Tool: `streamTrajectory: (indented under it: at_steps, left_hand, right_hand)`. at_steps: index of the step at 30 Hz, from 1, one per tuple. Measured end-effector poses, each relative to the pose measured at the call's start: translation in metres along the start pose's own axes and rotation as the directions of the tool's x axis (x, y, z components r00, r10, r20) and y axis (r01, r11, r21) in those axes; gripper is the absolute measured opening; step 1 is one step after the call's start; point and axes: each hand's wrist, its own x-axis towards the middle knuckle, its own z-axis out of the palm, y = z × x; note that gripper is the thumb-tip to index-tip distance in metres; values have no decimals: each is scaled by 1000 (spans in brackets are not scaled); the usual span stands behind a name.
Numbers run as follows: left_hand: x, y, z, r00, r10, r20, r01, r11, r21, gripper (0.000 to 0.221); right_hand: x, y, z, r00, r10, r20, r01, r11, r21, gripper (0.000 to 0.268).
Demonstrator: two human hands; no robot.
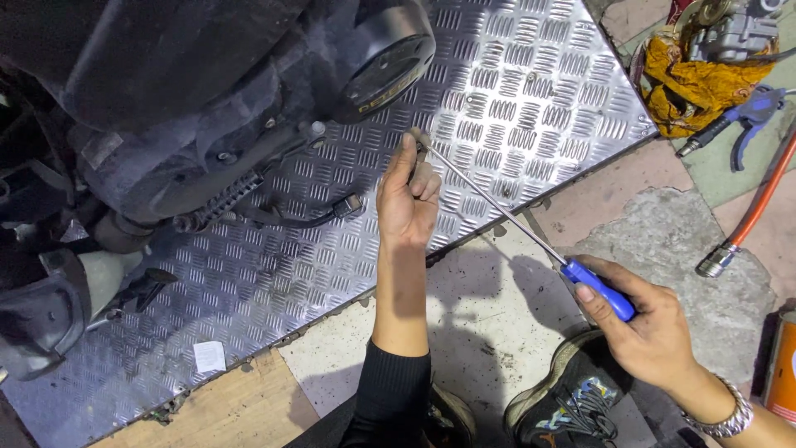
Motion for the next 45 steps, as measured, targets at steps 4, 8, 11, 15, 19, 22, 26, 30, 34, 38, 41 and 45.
streamTrajectory:
  at_steps: [4, 8, 11, 15, 19, 22, 26, 30, 34, 38, 41, 45]
  left_hand:
    - [0, -4, 1, 1000, -3, 29, 3, 1000, -5, 18]
    - [1, -5, 0, 998, -7, 70, 5, 1000, 23, 18]
    - [-1, -4, 5, 997, -2, 82, -4, 997, 75, 18]
    - [-1, -6, 6, 998, 24, 66, -32, 992, 118, 19]
    - [-2, -6, 5, 997, 66, 30, -70, 985, 158, 19]
    - [-2, -6, 5, 997, 67, 26, -70, 985, 159, 19]
    - [0, -5, 4, 997, 65, 49, -72, 985, 154, 16]
    - [1, -4, 2, 991, 100, 84, -116, 971, 208, 17]
    - [2, -1, -2, 978, 81, 193, -113, 980, 162, 19]
    - [-7, 4, 11, 954, 70, 290, -71, 997, -6, 27]
    - [-22, 10, 49, 957, 185, 224, -198, 979, 38, 26]
    - [-30, 20, 85, 917, 365, 161, -397, 865, 306, 31]
  right_hand:
    - [-2, 5, 1, 999, 33, 16, -33, 999, -1, 40]
    - [-3, 12, 3, 999, 31, 28, -33, 999, 39, 41]
    - [-4, 13, 2, 995, 87, 38, -90, 992, 89, 40]
    - [-4, 10, 0, 993, 110, 39, -114, 989, 95, 39]
    - [-3, 11, 0, 987, 151, 56, -155, 983, 98, 39]
    - [-2, 14, 1, 983, 169, 69, -178, 973, 146, 39]
    - [-1, 15, 2, 976, 202, 82, -215, 953, 213, 39]
    - [4, 29, 3, 969, 211, 129, -242, 920, 308, 38]
    - [6, 58, 11, 896, 23, 443, -416, 388, 822, 26]
    - [-14, 44, 19, 888, 43, 458, -453, 258, 854, 38]
    - [-28, 56, 34, 906, 27, 422, -389, 449, 805, 34]
    - [-33, 20, 45, 953, 34, 300, -206, 800, 564, 45]
